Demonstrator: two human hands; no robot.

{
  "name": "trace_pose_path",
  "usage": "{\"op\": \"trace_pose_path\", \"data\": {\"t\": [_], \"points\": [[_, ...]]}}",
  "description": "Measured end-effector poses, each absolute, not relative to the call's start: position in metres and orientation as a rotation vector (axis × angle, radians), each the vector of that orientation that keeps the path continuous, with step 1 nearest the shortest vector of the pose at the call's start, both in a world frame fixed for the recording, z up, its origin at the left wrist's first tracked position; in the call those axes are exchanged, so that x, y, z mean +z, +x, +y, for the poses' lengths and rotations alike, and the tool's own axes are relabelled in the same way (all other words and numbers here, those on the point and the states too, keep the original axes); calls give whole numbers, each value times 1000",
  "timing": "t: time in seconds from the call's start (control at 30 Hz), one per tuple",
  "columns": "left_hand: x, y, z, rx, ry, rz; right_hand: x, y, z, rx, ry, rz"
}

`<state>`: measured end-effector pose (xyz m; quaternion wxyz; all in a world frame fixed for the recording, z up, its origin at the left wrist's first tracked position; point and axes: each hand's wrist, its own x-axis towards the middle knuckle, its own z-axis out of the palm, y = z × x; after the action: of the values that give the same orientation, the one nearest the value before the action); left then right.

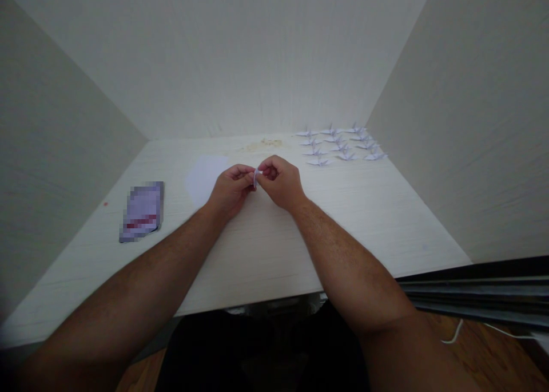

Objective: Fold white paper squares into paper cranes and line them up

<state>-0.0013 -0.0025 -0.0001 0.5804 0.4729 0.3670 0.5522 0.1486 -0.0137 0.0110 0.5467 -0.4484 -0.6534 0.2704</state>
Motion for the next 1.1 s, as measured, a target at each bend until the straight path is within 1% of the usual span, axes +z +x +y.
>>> {"op": "trace_pose_path", "data": {"t": [0.3, 0.53, 1.1], "points": [[1, -2, -2, 1311, 1080, 847, 12, 149, -12, 678, -1077, -1542], [3, -3, -3, 1283, 1141, 879, 15, 150, -14, 639, -1154, -1551], [1, -7, 0, 1244, 1298, 888, 15, 151, -14, 737, -1108, -1485]]}}
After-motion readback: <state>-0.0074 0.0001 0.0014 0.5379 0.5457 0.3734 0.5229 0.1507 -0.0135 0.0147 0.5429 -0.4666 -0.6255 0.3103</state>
